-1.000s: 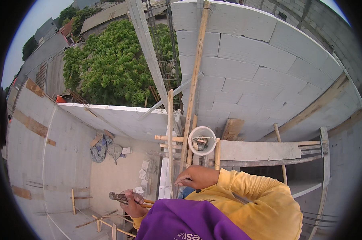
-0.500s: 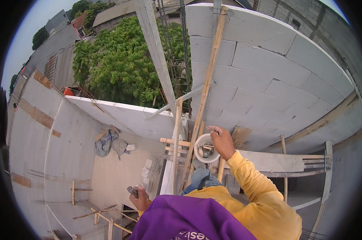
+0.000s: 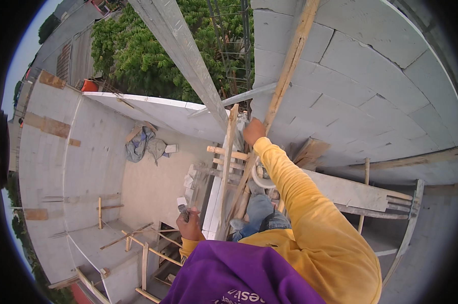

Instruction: The person uses pliers to twist and secure wire around metal beams on a construction site while standing on bamboo scaffolding.

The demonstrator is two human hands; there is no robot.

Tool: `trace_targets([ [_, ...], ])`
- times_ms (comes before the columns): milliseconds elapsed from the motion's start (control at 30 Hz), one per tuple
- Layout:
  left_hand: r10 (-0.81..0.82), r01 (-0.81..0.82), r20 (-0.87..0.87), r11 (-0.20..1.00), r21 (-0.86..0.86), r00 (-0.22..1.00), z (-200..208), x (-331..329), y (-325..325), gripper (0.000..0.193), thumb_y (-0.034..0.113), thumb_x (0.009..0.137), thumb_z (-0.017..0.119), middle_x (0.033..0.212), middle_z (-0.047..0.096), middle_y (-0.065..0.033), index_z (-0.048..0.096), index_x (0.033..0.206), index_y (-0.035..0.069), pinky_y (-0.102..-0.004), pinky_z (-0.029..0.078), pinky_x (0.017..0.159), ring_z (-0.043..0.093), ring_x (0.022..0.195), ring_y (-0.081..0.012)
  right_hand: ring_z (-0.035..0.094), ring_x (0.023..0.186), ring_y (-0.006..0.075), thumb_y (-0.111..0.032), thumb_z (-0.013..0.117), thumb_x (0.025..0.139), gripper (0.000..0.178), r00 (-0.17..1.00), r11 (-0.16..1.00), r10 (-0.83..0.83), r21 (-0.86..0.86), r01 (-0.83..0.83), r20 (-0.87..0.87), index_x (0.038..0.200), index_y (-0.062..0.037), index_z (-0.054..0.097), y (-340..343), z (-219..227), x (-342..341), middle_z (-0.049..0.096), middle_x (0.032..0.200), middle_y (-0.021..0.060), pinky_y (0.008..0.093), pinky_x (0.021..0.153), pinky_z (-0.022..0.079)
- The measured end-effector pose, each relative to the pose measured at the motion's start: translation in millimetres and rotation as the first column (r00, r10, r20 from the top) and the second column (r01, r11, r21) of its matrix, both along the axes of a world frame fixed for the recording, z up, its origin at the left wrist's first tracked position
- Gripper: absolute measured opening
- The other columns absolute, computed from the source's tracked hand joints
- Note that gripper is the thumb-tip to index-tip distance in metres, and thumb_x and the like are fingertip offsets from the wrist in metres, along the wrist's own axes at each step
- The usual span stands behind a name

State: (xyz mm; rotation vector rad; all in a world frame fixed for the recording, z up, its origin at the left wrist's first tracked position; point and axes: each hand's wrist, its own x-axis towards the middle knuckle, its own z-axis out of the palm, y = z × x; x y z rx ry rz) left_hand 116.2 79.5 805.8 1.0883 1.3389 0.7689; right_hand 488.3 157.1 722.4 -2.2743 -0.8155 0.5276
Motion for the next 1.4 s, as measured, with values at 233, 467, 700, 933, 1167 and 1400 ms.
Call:
trace_targets([
  [233,-0.103,0.105,-0.070,0.994,0.025,0.992,-33,52,63,0.022,0.022,0.090,0.066,0.056,0.045,0.0068,0.060,0.081,0.004,-0.0189,0.023,0.041,0.035,0.044,-0.0013,0.062,0.096,0.0422,-0.008,0.056,0.077,0.028,0.974,0.926,0.205,-0.302,-0.225,-0.099,0.099,0.0084,0.063,54,-62,41,0.063,0.101,0.0298,0.0439,0.087,0.048],
  [467,-0.153,0.154,-0.071,0.988,0.007,0.986,-52,97,108,0.021,0.023,0.091,0.065,0.058,0.052,0.0027,0.062,0.084,0.004,-0.0199,0.027,0.043,0.039,0.046,-0.0031,0.064,0.097,0.0382,-0.006,0.053,0.078,0.032,0.970,0.965,0.148,-0.184,-0.184,-0.193,0.105,-0.0056,0.071,62,-54,21,0.066,0.101,0.0239,0.0382,0.086,0.050],
  [700,-0.279,0.284,-0.132,0.959,0.021,0.951,-55,141,128,0.028,0.026,0.091,0.066,0.062,0.059,-0.0005,0.062,0.077,0.002,-0.0239,0.039,0.056,0.049,0.058,-0.0069,0.064,0.094,0.0391,-0.006,0.053,0.081,0.038,0.925,0.958,0.273,-0.009,-0.286,-0.263,0.115,-0.0144,0.069,57,-89,38,0.064,0.110,0.0236,0.0376,0.084,0.050],
  [933,-0.292,0.306,-0.120,0.945,0.115,0.949,-75,164,150,0.023,0.021,0.091,0.065,0.085,0.068,-0.0066,0.066,0.099,0.000,-0.0251,0.045,0.078,0.060,0.080,-0.0118,0.063,0.093,0.0371,-0.003,0.053,0.086,0.031,0.928,0.970,0.234,0.136,-0.202,-0.290,0.111,-0.0107,0.070,50,-90,22,0.066,0.105,0.0212,0.0376,0.083,0.049],
  [1167,-0.243,0.259,-0.133,0.958,0.122,0.961,-107,193,199,0.025,0.022,0.090,0.065,0.091,0.070,-0.0094,0.065,0.100,-0.002,-0.0266,0.045,0.079,0.060,0.081,-0.0128,0.058,0.091,0.0337,0.002,0.054,0.082,0.030,0.952,0.946,0.285,0.196,-0.260,-0.114,0.104,-0.0077,0.072,44,-102,25,0.062,0.093,0.0176,0.0381,0.082,0.046],
  [1400,-0.189,0.189,0.005,0.982,-0.018,0.982,-139,212,230,0.020,0.019,0.089,0.062,0.085,0.070,-0.0099,0.066,0.095,0.000,-0.0241,0.028,0.037,0.037,0.038,-0.0061,0.057,0.085,0.0335,0.007,0.051,0.074,0.030,0.967,0.952,0.231,0.230,-0.201,-0.112,0.095,-0.0028,0.070,56,-93,20,0.059,0.085,0.0167,0.0388,0.076,0.045],
])
